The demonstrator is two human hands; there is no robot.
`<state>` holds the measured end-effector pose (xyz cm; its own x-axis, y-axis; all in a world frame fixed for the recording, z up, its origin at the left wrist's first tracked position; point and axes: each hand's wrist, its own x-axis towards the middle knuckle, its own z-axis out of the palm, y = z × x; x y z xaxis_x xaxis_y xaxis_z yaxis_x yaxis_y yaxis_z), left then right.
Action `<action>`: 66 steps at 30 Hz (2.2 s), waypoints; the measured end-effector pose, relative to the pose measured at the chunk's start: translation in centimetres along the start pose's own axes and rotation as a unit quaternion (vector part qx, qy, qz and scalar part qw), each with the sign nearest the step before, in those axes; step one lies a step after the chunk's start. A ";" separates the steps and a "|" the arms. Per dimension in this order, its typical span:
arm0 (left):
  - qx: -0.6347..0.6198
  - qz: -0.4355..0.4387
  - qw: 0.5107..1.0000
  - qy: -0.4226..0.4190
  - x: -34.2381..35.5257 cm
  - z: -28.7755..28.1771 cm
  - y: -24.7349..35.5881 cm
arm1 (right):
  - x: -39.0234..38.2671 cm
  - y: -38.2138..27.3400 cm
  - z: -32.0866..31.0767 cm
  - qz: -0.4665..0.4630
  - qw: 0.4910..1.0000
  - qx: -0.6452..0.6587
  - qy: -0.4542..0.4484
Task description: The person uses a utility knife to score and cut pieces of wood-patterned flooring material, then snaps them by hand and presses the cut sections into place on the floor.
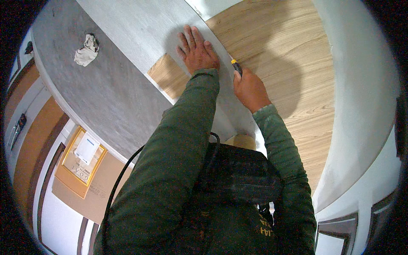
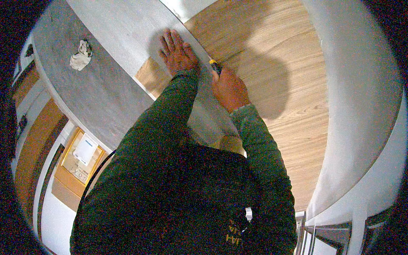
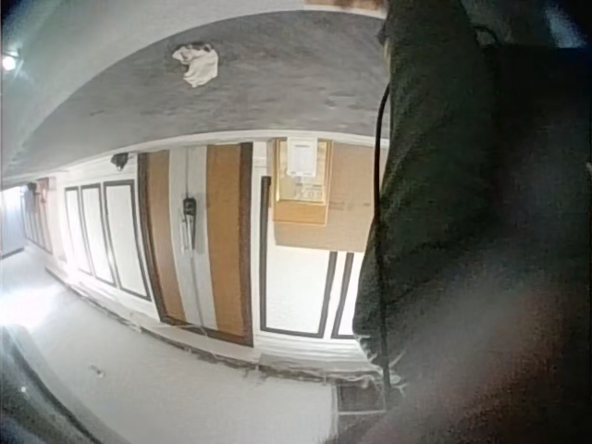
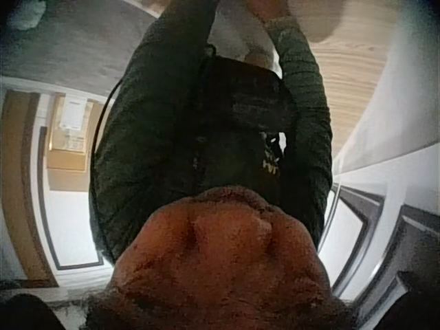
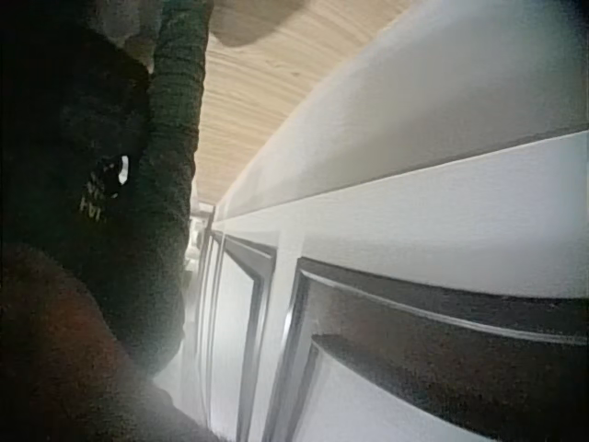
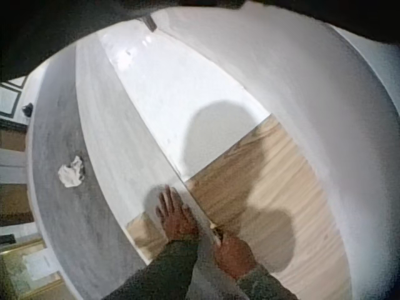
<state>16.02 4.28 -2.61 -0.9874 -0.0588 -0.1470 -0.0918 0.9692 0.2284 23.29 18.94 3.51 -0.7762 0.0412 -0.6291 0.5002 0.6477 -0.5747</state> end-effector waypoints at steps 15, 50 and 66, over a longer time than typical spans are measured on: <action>-0.004 0.000 1.000 0.002 0.1 0.1 0.0 | -0.8 0.3 -0.1 0.022 0.999 -0.015 -0.021; 0.016 0.013 1.000 0.018 0.2 0.6 -0.7 | -3.0 2.4 0.4 0.045 0.999 -0.013 -0.024; 0.009 0.014 1.000 0.019 0.4 0.5 -0.5 | -3.1 3.7 0.7 0.035 0.999 -0.015 -0.039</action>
<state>15.74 3.86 -3.29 -0.9938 -0.0404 -0.1037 -0.0621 0.9746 0.2151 27.84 20.70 3.00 -0.7072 0.0274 -0.7065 0.5391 0.6673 -0.5138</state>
